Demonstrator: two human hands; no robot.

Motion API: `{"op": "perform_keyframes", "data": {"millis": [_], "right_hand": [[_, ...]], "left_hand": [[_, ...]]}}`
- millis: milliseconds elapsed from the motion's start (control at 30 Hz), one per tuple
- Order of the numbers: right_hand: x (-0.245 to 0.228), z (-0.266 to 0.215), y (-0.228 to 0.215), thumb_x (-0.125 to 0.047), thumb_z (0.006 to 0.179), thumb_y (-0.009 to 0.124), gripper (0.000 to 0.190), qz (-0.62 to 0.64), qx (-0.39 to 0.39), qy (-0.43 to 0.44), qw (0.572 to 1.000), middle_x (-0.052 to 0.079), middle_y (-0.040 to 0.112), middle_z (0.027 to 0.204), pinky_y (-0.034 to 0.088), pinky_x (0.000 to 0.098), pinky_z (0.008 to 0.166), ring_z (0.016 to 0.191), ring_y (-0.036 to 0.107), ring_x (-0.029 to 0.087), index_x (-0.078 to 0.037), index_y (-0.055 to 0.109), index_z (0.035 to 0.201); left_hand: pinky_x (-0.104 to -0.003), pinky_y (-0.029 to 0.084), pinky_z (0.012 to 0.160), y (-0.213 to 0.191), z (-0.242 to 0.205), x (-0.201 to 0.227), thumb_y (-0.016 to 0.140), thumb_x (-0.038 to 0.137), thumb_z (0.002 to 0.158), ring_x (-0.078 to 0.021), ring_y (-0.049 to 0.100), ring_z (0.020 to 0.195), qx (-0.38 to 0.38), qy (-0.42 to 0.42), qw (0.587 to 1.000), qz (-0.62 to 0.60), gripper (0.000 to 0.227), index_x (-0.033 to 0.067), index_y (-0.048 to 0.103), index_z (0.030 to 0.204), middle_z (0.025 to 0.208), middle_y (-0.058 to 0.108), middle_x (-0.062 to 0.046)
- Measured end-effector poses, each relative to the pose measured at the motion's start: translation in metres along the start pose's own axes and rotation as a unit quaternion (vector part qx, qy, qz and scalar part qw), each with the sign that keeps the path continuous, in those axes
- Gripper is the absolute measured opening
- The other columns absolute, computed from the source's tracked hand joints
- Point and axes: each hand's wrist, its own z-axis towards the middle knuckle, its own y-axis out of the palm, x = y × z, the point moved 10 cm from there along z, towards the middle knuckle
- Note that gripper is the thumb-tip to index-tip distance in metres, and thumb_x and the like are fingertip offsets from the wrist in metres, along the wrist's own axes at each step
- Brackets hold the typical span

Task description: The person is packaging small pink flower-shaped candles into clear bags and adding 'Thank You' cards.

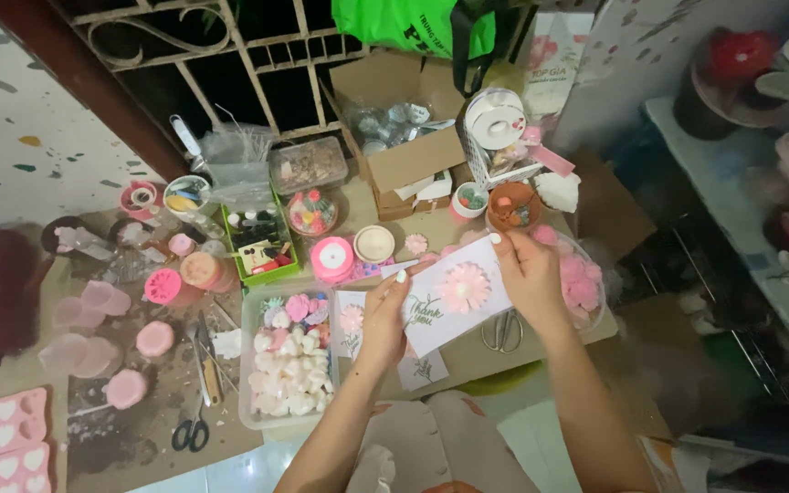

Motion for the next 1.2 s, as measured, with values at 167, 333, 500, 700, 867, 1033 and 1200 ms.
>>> {"op": "perform_keyframes", "data": {"millis": [167,333,500,700,867,1033,1200], "right_hand": [[0.098,0.007,0.015,-0.021,0.107,0.056,0.023,0.219,0.020,0.207,0.953,0.003,0.062,0.077,0.040,0.0283,0.056,0.063,0.053,0.011,-0.004,0.071,0.104],[0.155,-0.057,0.154,-0.031,0.094,0.054,0.039,0.469,-0.262,0.288,0.793,0.005,0.071,0.114,0.056,0.0307,0.075,0.088,0.069,0.015,-0.007,0.063,0.123],[0.240,-0.163,0.243,-0.016,0.093,0.072,0.034,0.493,-0.103,0.511,0.697,0.005,0.074,0.109,0.051,0.0321,0.075,0.095,0.069,0.017,-0.004,0.068,0.124],[0.426,-0.192,0.298,-0.011,0.084,0.077,0.035,0.372,-0.121,0.477,0.787,0.011,0.075,0.101,0.056,0.0396,0.074,0.089,0.071,0.024,0.000,0.069,0.116],[0.391,-0.162,0.330,-0.013,0.083,0.077,0.036,0.334,-0.173,0.430,0.821,0.005,0.075,0.105,0.053,0.0349,0.081,0.095,0.069,0.018,-0.004,0.071,0.118],[0.385,-0.113,0.292,-0.027,0.087,0.075,0.040,0.003,-0.138,0.330,0.934,0.012,0.076,0.102,0.055,0.0384,0.087,0.096,0.073,0.026,-0.002,0.070,0.117],[0.193,-0.051,0.214,-0.059,0.095,0.049,0.075,0.664,-0.078,0.407,0.622,0.021,0.054,0.146,0.041,0.0487,0.112,0.134,0.053,0.036,-0.007,0.045,0.149]], "left_hand": [[-0.040,0.056,0.079,-0.085,0.021,-0.008,0.055,0.034,0.108,-0.0216,0.065,0.089,0.193,0.074,0.976,0.074,0.042,-0.0060,0.066,0.115,0.103,0.068,-0.015],[-0.041,0.054,0.090,-0.110,0.031,-0.028,0.057,0.035,0.101,-0.0227,0.067,0.102,0.219,0.128,0.960,-0.118,0.045,-0.0004,0.061,0.128,0.115,0.070,-0.012],[-0.038,0.048,0.090,-0.150,0.009,-0.129,0.060,0.020,0.087,-0.0189,0.059,0.110,0.252,-0.071,0.958,0.116,0.060,0.0098,0.049,0.146,0.138,0.062,-0.005],[-0.031,0.063,0.079,-0.275,-0.065,-0.186,0.060,0.007,0.090,-0.0183,0.070,0.088,0.380,-0.054,0.922,0.048,0.042,0.0005,0.054,0.132,0.106,0.072,-0.016],[-0.030,0.053,0.054,-0.270,-0.097,-0.162,0.061,0.019,0.098,-0.0120,0.053,0.058,0.438,-0.097,0.885,0.121,0.022,0.0001,0.063,0.109,0.080,0.067,-0.010],[-0.029,0.049,0.053,-0.224,-0.092,-0.137,0.062,0.023,0.098,-0.0119,0.053,0.056,0.415,-0.145,0.880,0.178,0.022,0.0017,0.067,0.101,0.074,0.062,-0.008],[-0.028,0.053,0.073,-0.181,-0.047,-0.152,0.062,0.026,0.094,-0.0107,0.062,0.077,0.261,-0.110,0.950,0.133,0.026,0.0059,0.068,0.109,0.095,0.073,-0.002]]}}
